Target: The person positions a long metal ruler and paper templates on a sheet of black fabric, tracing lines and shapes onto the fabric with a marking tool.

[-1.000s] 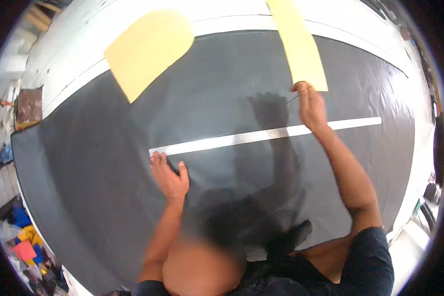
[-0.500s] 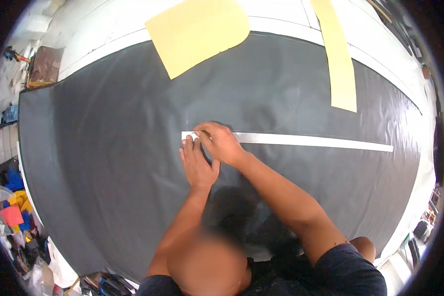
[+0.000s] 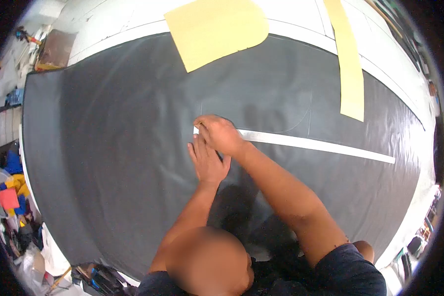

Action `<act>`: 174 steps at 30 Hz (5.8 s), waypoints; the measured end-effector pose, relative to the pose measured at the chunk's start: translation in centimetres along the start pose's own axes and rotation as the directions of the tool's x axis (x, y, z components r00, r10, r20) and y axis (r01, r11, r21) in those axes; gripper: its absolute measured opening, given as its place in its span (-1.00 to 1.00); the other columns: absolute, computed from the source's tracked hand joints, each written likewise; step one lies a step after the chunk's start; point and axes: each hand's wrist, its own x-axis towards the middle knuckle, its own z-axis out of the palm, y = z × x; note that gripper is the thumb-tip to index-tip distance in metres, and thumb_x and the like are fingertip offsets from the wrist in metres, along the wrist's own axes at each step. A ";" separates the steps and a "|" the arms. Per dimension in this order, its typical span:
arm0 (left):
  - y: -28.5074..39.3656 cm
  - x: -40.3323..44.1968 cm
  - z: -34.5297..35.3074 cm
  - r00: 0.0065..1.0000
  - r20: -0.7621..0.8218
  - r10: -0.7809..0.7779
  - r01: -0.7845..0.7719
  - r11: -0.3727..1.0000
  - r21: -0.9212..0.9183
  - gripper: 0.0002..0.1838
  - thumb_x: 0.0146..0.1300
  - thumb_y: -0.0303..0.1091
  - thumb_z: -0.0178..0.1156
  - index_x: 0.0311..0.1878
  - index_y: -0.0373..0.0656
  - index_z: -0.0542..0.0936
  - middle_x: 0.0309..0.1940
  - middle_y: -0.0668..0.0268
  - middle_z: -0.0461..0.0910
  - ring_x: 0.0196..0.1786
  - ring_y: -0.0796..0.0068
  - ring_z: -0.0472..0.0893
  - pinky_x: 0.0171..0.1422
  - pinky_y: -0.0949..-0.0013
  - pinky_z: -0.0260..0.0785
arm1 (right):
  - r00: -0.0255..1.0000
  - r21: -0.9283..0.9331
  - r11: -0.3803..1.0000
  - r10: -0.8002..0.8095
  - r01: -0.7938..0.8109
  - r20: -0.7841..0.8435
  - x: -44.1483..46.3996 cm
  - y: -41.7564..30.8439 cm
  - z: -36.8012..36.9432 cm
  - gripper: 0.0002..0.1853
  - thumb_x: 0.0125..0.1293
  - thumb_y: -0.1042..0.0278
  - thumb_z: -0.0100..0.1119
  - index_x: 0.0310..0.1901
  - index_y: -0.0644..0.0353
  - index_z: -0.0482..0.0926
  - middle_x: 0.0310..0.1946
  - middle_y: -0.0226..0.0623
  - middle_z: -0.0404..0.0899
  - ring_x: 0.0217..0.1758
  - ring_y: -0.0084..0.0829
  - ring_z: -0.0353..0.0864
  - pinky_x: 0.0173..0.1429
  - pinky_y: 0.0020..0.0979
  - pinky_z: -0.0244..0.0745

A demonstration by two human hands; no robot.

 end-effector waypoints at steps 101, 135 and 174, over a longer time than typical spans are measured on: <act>4.1 2.6 -1.8 0.981 0.024 -0.191 0.173 0.929 0.327 -0.29 0.38 0.33 0.08 0.13 -0.23 0.42 0.13 0.05 0.40 0.28 -0.01 0.41 0.35 -0.14 0.25 | 0.468 -0.281 0.388 0.571 -0.878 -0.674 -28.5 12.4 -29.1 -0.70 0.49 0.12 -0.03 0.01 0.14 0.54 -0.21 0.10 0.69 -0.12 0.14 0.68 0.02 0.08 0.56; -1.4 -12.0 -4.1 0.958 0.131 0.253 -0.261 0.964 0.044 -0.44 0.28 0.04 0.28 0.22 -0.12 0.57 0.09 0.10 0.49 0.25 0.02 0.40 0.47 -0.20 0.03 | 0.879 -0.715 0.585 0.469 -0.383 -0.087 -30.7 10.2 -30.1 -0.37 0.06 -0.09 0.47 0.10 0.06 0.56 -0.02 -0.19 0.55 0.20 -0.02 0.51 0.24 -0.04 0.42; -2.5 5.3 -0.4 0.590 0.221 0.777 -0.801 0.598 0.036 -0.28 0.15 -0.12 0.31 0.34 -0.08 0.27 0.39 0.05 0.19 0.51 -0.14 0.13 0.54 -0.21 0.05 | 0.312 -0.553 -0.170 0.677 -0.815 -0.667 -37.0 -23.1 -49.2 -0.62 0.42 -0.05 0.21 0.01 0.08 0.54 -0.21 -0.17 0.72 -0.09 -0.16 0.73 0.01 -0.14 0.57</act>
